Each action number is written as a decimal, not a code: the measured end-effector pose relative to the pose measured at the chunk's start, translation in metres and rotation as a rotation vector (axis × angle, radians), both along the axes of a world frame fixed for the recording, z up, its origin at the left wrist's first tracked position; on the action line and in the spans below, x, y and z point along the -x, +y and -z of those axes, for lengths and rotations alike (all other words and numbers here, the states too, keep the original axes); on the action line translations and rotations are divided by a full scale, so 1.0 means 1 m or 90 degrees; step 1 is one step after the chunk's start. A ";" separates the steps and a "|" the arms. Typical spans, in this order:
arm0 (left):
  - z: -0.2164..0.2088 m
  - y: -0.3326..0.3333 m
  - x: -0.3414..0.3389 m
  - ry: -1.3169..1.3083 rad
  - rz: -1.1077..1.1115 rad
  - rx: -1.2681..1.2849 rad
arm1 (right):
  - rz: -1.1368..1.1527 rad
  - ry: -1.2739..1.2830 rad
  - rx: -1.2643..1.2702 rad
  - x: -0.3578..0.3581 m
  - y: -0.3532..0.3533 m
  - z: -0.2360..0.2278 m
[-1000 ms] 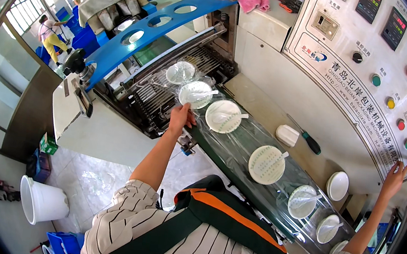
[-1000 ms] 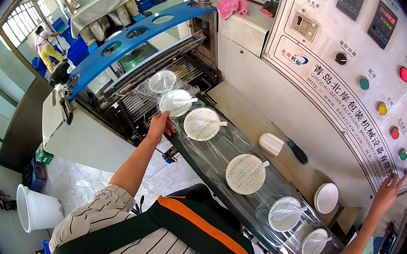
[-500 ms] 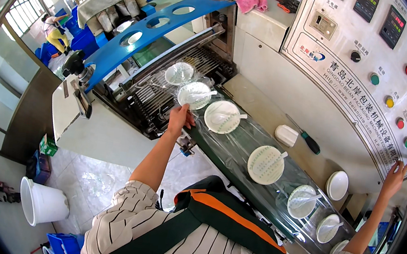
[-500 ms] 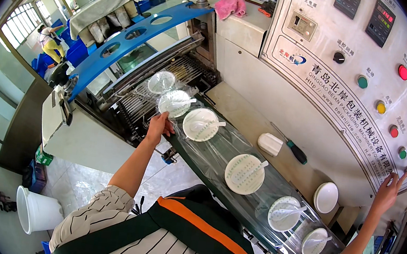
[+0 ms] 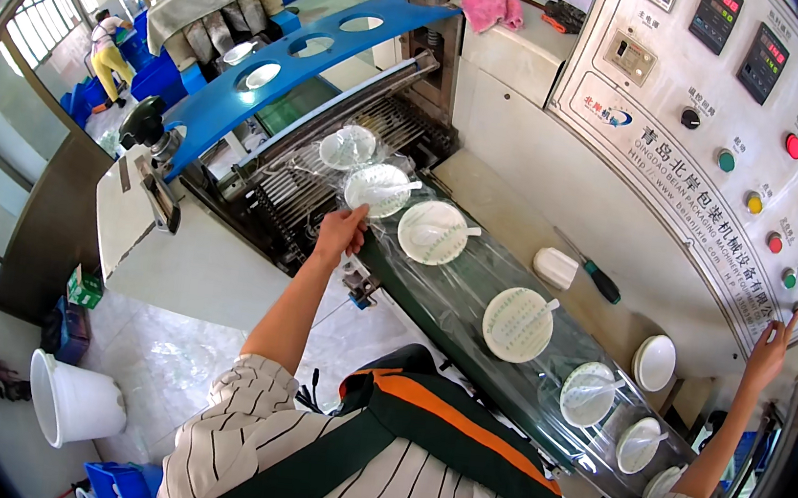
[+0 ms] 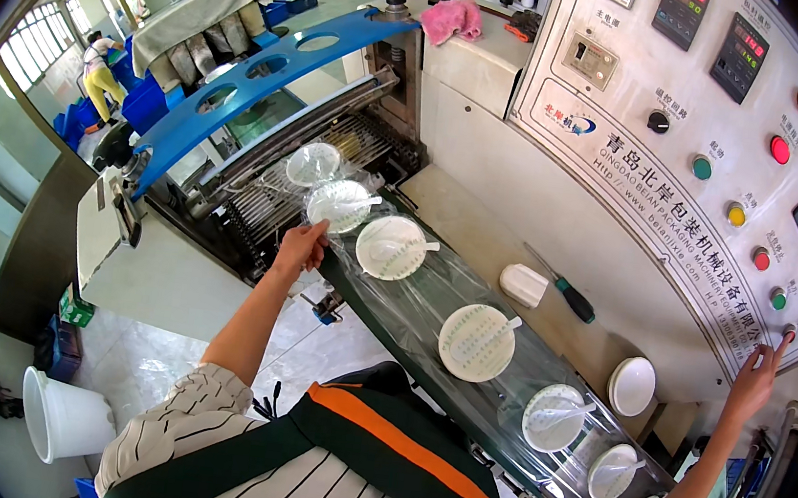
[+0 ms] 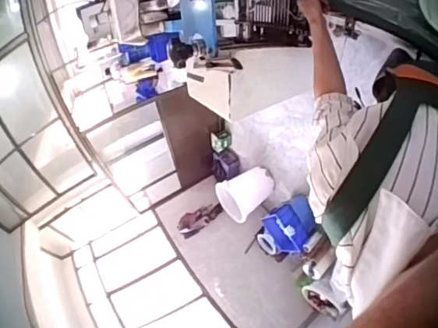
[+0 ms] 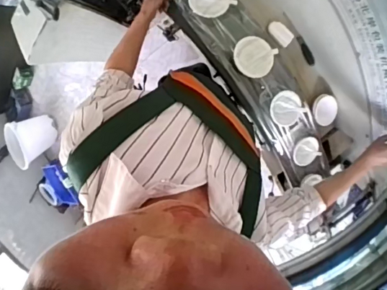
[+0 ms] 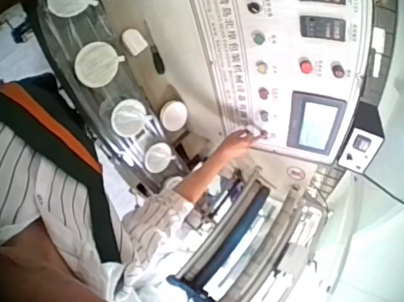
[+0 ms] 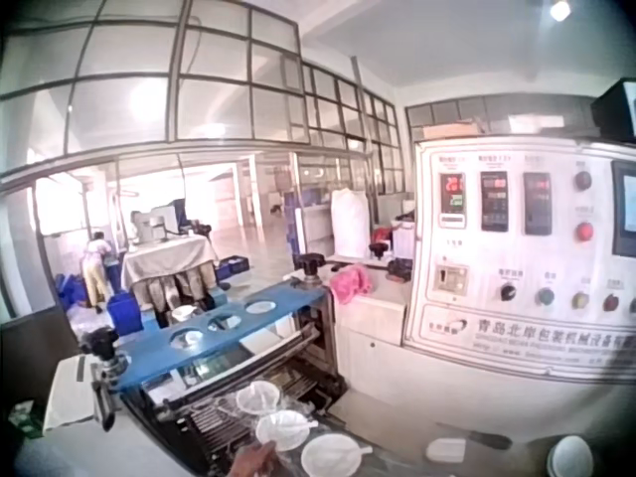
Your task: The person takes plastic spoons from a large bin and places one in each bowl on a moving conveyor belt. Then, the person moves to a packaging machine and operates the controls to seal the bowls with plastic film.
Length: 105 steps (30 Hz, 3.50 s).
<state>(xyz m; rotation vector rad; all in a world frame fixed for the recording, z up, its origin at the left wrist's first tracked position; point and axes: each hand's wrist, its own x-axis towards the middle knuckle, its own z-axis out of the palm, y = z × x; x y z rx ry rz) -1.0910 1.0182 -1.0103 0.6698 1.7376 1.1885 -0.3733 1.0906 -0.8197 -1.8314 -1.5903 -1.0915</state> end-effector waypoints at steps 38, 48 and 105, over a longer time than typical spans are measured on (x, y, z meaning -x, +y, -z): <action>0.035 0.092 0.113 0.002 -0.352 0.020 | -0.902 0.079 0.535 0.584 -0.019 0.160; 0.026 0.004 0.003 0.458 -0.023 -0.087 | -0.832 0.076 0.598 0.582 -0.021 0.155; 0.015 -0.006 -0.006 0.030 -0.086 -0.044 | 0.027 0.077 0.041 0.087 0.012 0.001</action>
